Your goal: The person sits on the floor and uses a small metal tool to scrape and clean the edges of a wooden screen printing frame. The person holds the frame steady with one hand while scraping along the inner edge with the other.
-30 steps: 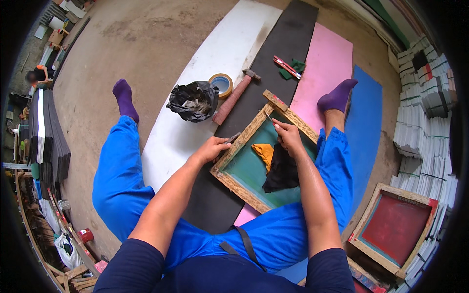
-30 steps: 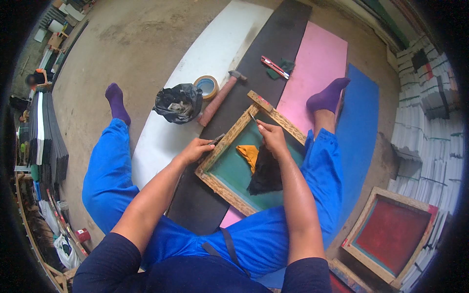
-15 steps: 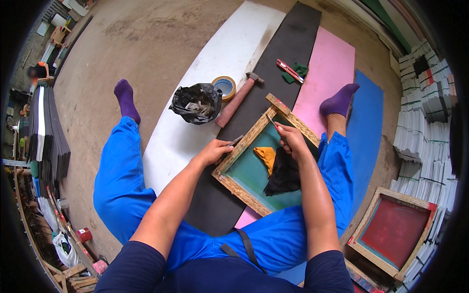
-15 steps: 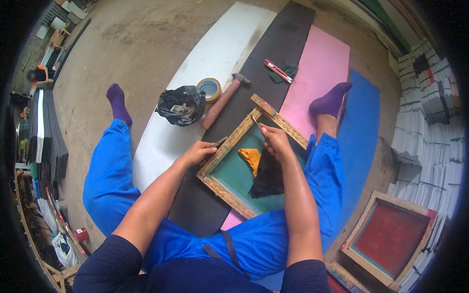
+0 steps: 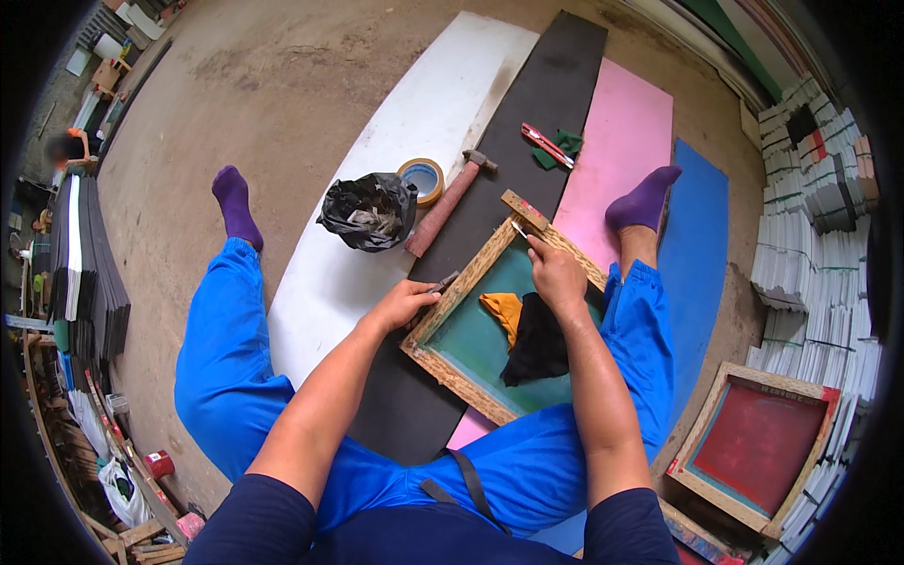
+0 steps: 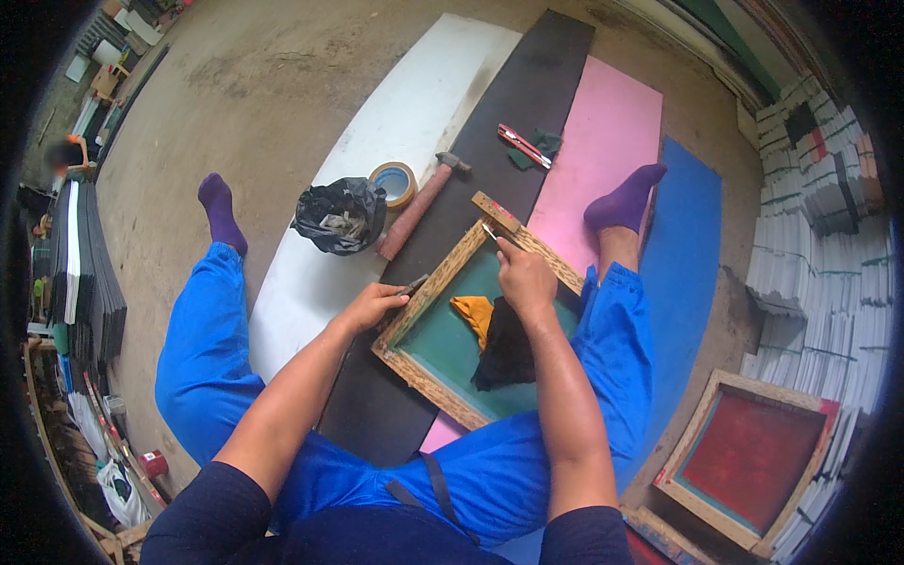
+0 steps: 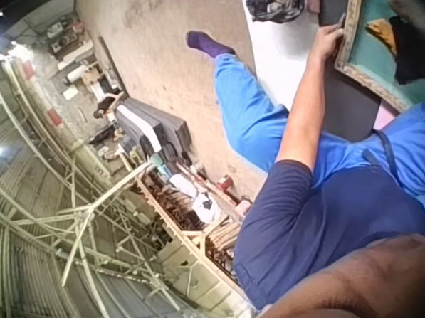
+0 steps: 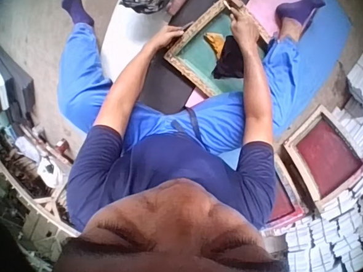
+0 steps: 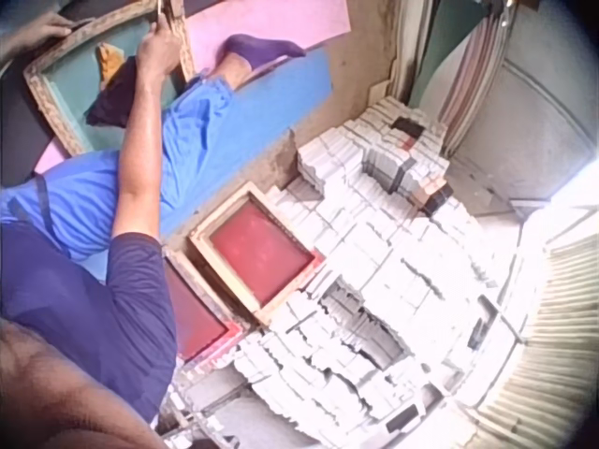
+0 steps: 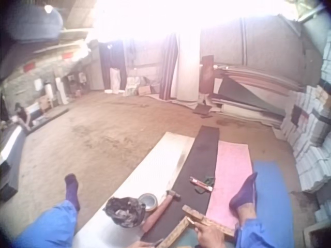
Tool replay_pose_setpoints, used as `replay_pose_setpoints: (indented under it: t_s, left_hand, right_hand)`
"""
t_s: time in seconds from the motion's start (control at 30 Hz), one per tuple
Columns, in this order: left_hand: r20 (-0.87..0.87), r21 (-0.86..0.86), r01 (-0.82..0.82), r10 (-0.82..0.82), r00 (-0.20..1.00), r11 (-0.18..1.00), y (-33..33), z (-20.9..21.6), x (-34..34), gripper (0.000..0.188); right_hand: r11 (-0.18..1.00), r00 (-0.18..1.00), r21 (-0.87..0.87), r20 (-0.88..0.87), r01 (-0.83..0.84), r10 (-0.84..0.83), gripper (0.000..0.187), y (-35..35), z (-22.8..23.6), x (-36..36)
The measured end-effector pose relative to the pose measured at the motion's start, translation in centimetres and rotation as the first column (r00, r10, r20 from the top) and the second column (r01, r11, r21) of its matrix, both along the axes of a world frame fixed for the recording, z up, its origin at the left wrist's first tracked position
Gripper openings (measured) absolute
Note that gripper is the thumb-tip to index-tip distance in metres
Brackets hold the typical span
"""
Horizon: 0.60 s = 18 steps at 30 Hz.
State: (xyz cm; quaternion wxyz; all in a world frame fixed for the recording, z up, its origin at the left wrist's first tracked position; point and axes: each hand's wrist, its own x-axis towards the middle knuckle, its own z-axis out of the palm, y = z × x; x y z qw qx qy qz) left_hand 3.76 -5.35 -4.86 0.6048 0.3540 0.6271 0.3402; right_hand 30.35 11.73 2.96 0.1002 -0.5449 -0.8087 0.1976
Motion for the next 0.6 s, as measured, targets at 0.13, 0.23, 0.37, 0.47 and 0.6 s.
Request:
replay_pose_setpoints:
  t_s: [0.13,0.23,0.37,0.47,0.6]
  left_hand:
    - [0.002,0.009,0.001,-0.001,1.0,1.0,-0.1,-0.3,-0.1,0.041]
    - [-0.001,0.004,0.011,-0.011,1.0,1.0,0.0,-0.4,-0.2,0.043]
    - [-0.007,0.009,0.007,-0.007,1.0,1.0,-0.2,-0.5,-0.2,0.044]
    - [-0.06,-0.024,0.02,-0.021,0.998,1.0,-0.3,0.0,-0.1,0.045]
    - [-0.013,-0.074,0.041,-0.042,0.999,0.996,-0.2,0.9,0.0,0.049]
  right_hand:
    - [1.0,1.0,-0.014,-0.006,-0.001,0.001,0.03,0.0,0.4,-0.4]
    - [0.999,0.997,-0.001,0.059,-0.044,0.044,0.032,0.2,0.9,-0.7]
    - [0.995,0.965,-0.088,0.255,-0.042,0.064,0.037,-0.2,2.3,-2.8]
    - [0.987,0.941,-0.154,0.338,0.037,0.018,0.039,-0.7,2.8,-4.1]
    - [0.962,0.996,-0.262,-0.032,0.072,-0.083,0.04,-0.5,-0.4,-1.8]
